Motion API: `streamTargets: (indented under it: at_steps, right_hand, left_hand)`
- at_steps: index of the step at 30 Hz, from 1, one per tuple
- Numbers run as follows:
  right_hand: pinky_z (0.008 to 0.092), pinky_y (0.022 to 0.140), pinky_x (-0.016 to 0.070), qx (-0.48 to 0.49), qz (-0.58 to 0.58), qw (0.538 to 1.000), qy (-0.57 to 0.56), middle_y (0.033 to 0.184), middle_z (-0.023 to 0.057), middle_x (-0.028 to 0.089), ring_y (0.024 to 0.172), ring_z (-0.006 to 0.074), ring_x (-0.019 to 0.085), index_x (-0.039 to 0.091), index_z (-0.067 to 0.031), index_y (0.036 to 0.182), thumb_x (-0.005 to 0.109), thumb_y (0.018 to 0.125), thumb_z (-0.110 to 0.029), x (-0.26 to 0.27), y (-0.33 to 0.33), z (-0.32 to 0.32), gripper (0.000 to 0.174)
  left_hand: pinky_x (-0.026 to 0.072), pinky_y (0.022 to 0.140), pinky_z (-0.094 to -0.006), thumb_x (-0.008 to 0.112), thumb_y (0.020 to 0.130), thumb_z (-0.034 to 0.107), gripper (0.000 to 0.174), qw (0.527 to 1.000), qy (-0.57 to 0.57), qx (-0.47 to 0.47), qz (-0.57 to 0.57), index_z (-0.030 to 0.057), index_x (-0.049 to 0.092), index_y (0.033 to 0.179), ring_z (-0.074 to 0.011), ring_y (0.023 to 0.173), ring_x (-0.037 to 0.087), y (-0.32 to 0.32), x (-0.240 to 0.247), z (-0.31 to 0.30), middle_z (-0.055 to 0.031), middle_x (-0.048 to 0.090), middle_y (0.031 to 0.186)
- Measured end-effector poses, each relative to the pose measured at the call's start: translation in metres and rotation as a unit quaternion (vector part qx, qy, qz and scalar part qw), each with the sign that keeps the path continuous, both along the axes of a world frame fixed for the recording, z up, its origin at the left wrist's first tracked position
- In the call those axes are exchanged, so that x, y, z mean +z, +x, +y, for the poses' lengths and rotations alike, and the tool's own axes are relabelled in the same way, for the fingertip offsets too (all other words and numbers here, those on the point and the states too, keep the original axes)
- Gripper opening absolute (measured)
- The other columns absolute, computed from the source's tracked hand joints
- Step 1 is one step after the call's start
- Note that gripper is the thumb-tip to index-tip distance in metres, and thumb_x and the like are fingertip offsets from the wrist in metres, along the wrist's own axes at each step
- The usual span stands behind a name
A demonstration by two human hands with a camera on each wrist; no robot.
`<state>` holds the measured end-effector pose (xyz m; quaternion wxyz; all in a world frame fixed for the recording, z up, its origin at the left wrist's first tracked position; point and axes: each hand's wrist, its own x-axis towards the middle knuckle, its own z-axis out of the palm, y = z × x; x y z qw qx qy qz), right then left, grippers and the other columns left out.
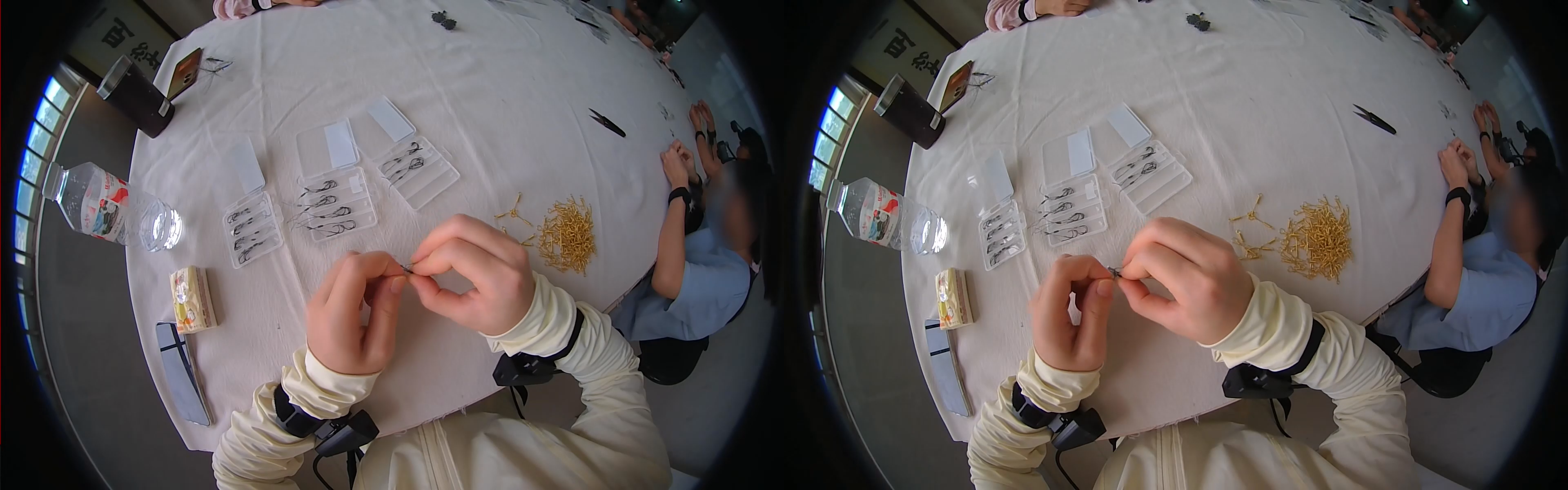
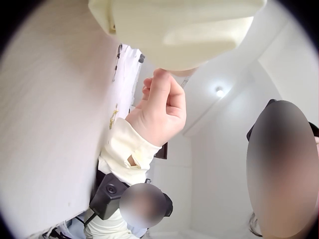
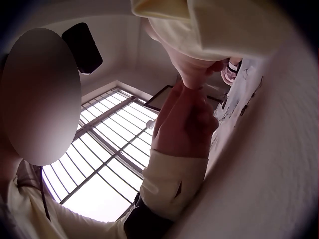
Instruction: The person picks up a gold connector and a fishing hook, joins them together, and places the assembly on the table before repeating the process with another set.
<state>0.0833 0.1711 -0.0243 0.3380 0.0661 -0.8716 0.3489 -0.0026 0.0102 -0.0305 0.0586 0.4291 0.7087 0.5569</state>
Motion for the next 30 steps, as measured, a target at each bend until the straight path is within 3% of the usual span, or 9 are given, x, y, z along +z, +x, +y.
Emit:
streamTargets:
  at_steps: [4, 10, 14, 20, 23, 25, 28, 30]
  right_hand:
    - [0.0311, 0.058, 0.0502, -0.007, -0.005, 1.000, -0.005, 0.082, 0.0047, 0.058, 0.067, 0.0210, 0.061, 0.058, -0.0053, 0.077, 0.075, 0.069, 0.004, 0.001, 0.001, 0.000, 0.021]
    - [0.0303, 0.058, 0.0506, -0.009, -0.005, 1.000, -0.009, 0.082, 0.0040, 0.060, 0.067, 0.0203, 0.062, 0.060, -0.0048, 0.079, 0.075, 0.071, 0.004, 0.000, 0.002, 0.002, 0.019]
    - [0.0284, 0.057, 0.0507, 0.006, -0.066, 0.993, -0.098, 0.083, 0.0039, 0.064, 0.065, 0.0165, 0.062, 0.062, -0.0036, 0.080, 0.076, 0.076, 0.000, 0.000, 0.003, 0.003, 0.015]
    - [0.0237, 0.055, 0.0473, 0.014, -0.130, 0.972, -0.194, 0.072, 0.0012, 0.064, 0.060, 0.0096, 0.057, 0.062, -0.0044, 0.080, 0.077, 0.081, -0.009, -0.002, 0.003, 0.004, 0.016]
    - [0.0220, 0.053, 0.0444, 0.015, -0.155, 0.957, -0.244, 0.066, -0.0008, 0.060, 0.058, 0.0063, 0.053, 0.060, -0.0037, 0.080, 0.077, 0.084, -0.014, -0.002, 0.004, 0.007, 0.019]
    - [0.0214, 0.053, 0.0430, 0.011, -0.165, 0.949, -0.267, 0.063, -0.0020, 0.058, 0.058, 0.0047, 0.051, 0.059, -0.0032, 0.081, 0.076, 0.086, -0.016, -0.003, 0.005, 0.008, 0.021]
    - [0.0208, 0.053, 0.0417, 0.017, -0.176, 0.920, -0.349, 0.066, -0.0023, 0.056, 0.059, 0.0035, 0.050, 0.057, -0.0030, 0.083, 0.070, 0.091, -0.017, -0.004, 0.005, 0.010, 0.020]
    - [0.0201, 0.055, 0.0420, 0.071, -0.221, 0.868, -0.439, 0.071, -0.0014, 0.057, 0.062, 0.0041, 0.051, 0.060, -0.0019, 0.089, 0.063, 0.095, -0.016, 0.002, 0.004, 0.011, 0.016]
  left_hand:
    - [0.0440, 0.053, -0.0284, 0.067, 0.081, -0.007, 0.015, 0.997, -0.007, 0.006, 0.070, 0.0022, 0.065, 0.093, -0.0177, 0.059, 0.054, -0.001, 0.004, 0.000, -0.0072, 0.057, 0.075]
    - [0.0437, 0.052, -0.0287, 0.068, 0.080, -0.006, 0.016, 0.998, -0.013, 0.008, 0.057, 0.0037, 0.066, 0.094, -0.0169, 0.059, 0.054, -0.001, 0.005, -0.001, -0.0067, 0.057, 0.075]
    - [0.0426, 0.052, -0.0275, 0.068, 0.082, -0.004, 0.014, 0.999, -0.018, 0.011, 0.043, 0.0039, 0.066, 0.094, -0.0155, 0.057, 0.052, -0.002, 0.006, -0.001, -0.0063, 0.056, 0.074]
    - [0.0408, 0.053, -0.0227, 0.066, 0.088, 0.000, 0.006, 0.999, -0.038, 0.015, -0.034, 0.0034, 0.064, 0.093, -0.0112, 0.056, 0.050, -0.001, 0.001, -0.003, -0.0048, 0.055, 0.072]
    - [0.0418, 0.057, -0.0210, 0.064, 0.092, 0.003, 0.004, 0.994, -0.005, 0.010, -0.109, 0.0013, 0.062, 0.095, -0.0090, 0.060, 0.051, 0.001, -0.003, -0.003, -0.0026, 0.057, 0.074]
    - [0.0435, 0.062, -0.0203, 0.061, 0.095, 0.007, 0.008, 0.975, 0.032, -0.011, -0.219, 0.0002, 0.059, 0.098, -0.0080, 0.065, 0.053, 0.001, -0.001, -0.003, -0.0009, 0.058, 0.078]
    - [0.0374, 0.056, -0.0199, 0.059, 0.098, 0.014, 0.011, 0.953, 0.039, -0.019, -0.300, 0.0032, 0.056, 0.101, -0.0058, 0.065, 0.049, 0.001, 0.006, -0.004, 0.0009, 0.055, 0.085]
    - [0.0339, 0.054, -0.0193, 0.058, 0.098, 0.014, 0.010, 0.941, 0.059, -0.025, -0.331, 0.0043, 0.056, 0.102, -0.0045, 0.062, 0.045, -0.002, 0.004, -0.004, 0.0013, 0.055, 0.083]
